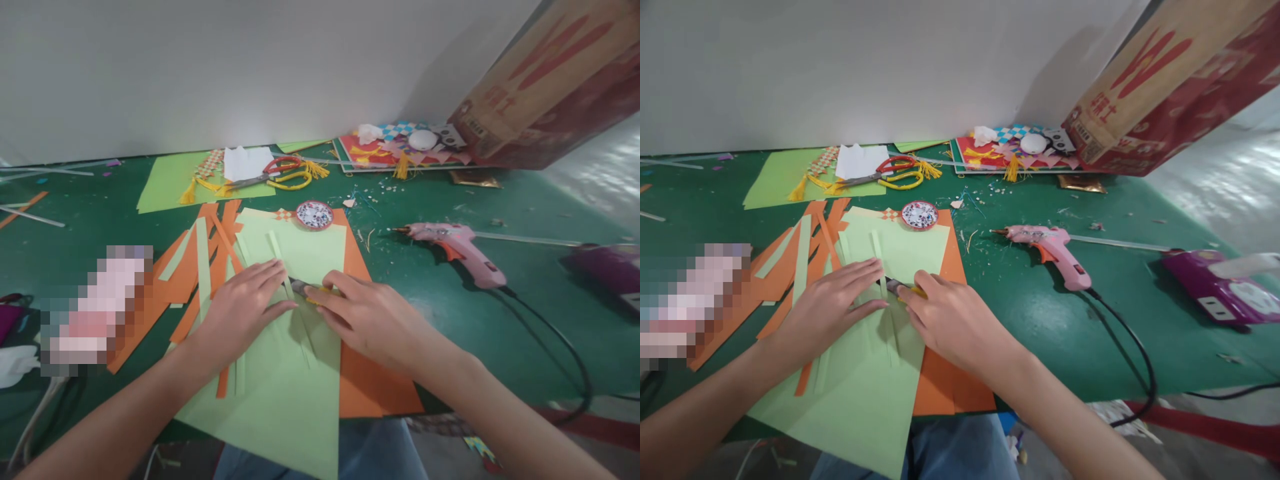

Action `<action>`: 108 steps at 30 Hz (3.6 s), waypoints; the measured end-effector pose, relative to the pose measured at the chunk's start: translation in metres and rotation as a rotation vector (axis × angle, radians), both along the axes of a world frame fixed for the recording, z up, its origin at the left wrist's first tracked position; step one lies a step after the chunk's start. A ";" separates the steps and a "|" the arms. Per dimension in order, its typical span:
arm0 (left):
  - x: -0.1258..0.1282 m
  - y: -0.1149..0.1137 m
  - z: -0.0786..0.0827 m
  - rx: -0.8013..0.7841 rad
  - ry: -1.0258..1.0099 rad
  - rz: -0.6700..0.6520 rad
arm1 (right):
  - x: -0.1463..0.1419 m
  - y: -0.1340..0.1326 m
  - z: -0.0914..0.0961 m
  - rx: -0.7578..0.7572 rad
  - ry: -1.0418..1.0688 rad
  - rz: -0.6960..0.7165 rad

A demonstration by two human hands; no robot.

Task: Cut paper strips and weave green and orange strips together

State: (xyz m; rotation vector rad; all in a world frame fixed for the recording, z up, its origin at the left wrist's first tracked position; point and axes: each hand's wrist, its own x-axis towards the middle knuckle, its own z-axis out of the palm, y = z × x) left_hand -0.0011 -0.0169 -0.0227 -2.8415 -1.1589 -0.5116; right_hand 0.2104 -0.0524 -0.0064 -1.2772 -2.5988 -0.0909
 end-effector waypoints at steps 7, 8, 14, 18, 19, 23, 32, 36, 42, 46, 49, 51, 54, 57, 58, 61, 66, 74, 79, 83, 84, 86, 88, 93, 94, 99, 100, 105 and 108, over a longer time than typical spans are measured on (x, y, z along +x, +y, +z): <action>0.000 0.001 -0.001 -0.015 -0.009 0.010 | 0.001 -0.001 0.000 -0.013 -0.023 0.001; 0.000 0.001 -0.001 -0.020 -0.008 0.013 | 0.001 -0.003 0.000 -0.019 -0.027 0.002; -0.001 0.001 -0.001 -0.020 0.001 0.008 | 0.005 -0.013 0.001 -0.013 0.000 0.001; -0.001 0.002 -0.001 -0.019 0.004 0.012 | 0.005 -0.012 0.000 -0.009 -0.005 -0.014; -0.001 0.002 -0.001 -0.020 0.003 0.013 | 0.004 -0.011 0.000 -0.012 -0.009 -0.017; -0.001 0.001 -0.001 -0.033 -0.004 0.016 | 0.003 -0.005 -0.001 -0.041 -0.007 -0.020; -0.001 0.000 -0.002 -0.052 -0.015 0.020 | 0.001 0.000 0.000 -0.090 -0.014 -0.031; 0.000 0.000 0.000 -0.045 -0.004 0.017 | 0.000 0.005 0.000 -0.082 -0.013 -0.031; 0.000 0.000 0.001 -0.065 0.003 0.029 | -0.001 0.012 -0.001 -0.060 -0.009 -0.051; 0.000 0.000 0.000 -0.053 0.010 0.024 | -0.002 0.014 -0.001 -0.055 -0.015 -0.060; -0.001 0.000 0.000 -0.042 0.007 0.011 | -0.002 0.014 -0.002 -0.047 -0.013 -0.059; 0.000 0.000 0.000 -0.012 -0.005 -0.011 | -0.002 0.013 -0.002 -0.045 -0.016 -0.058; 0.000 0.000 0.002 0.037 -0.027 -0.042 | -0.002 0.008 -0.001 -0.054 -0.025 -0.047; 0.001 0.000 0.003 0.061 -0.052 -0.071 | -0.001 0.001 0.001 -0.057 -0.030 -0.022; 0.001 0.000 0.003 0.060 -0.061 -0.075 | -0.002 -0.001 0.001 -0.055 -0.033 -0.016; 0.000 0.002 0.002 0.025 -0.062 -0.045 | -0.002 -0.005 0.001 -0.047 -0.035 -0.016; -0.002 0.005 -0.004 -0.023 -0.007 0.024 | -0.003 -0.005 -0.002 -0.032 -0.022 -0.022; -0.003 0.006 -0.005 0.021 0.034 -0.003 | -0.001 -0.001 -0.001 -0.026 -0.051 -0.028; -0.004 0.006 -0.005 -0.003 0.042 0.013 | -0.001 0.003 0.001 -0.041 -0.067 -0.021; -0.004 0.006 -0.005 -0.018 0.022 0.014 | -0.002 0.008 0.001 -0.041 -0.054 -0.026; -0.004 0.006 -0.004 -0.023 0.019 0.015 | -0.002 0.009 0.001 -0.043 -0.053 -0.029; -0.003 0.005 -0.004 -0.035 0.009 0.018 | -0.002 0.011 0.000 -0.043 -0.049 -0.041; -0.003 0.005 -0.004 -0.048 0.004 0.021 | -0.001 0.013 -0.001 -0.039 -0.055 -0.062; -0.003 0.005 -0.002 -0.062 0.015 0.040 | 0.001 0.012 -0.006 -0.012 -0.046 -0.125; -0.003 0.005 -0.001 -0.063 0.021 0.038 | 0.001 0.012 -0.007 -0.006 -0.038 -0.130; -0.006 0.006 -0.003 -0.043 0.037 -0.031 | 0.002 0.011 -0.010 0.014 -0.001 -0.136; -0.007 0.006 -0.004 -0.034 0.026 -0.034 | 0.003 0.012 -0.011 0.013 0.005 -0.135; -0.006 0.008 -0.003 0.000 -0.011 0.002 | 0.003 0.012 -0.011 0.016 0.026 -0.129; -0.005 0.008 -0.001 0.013 -0.010 0.011 | 0.004 0.012 -0.012 0.014 0.032 -0.132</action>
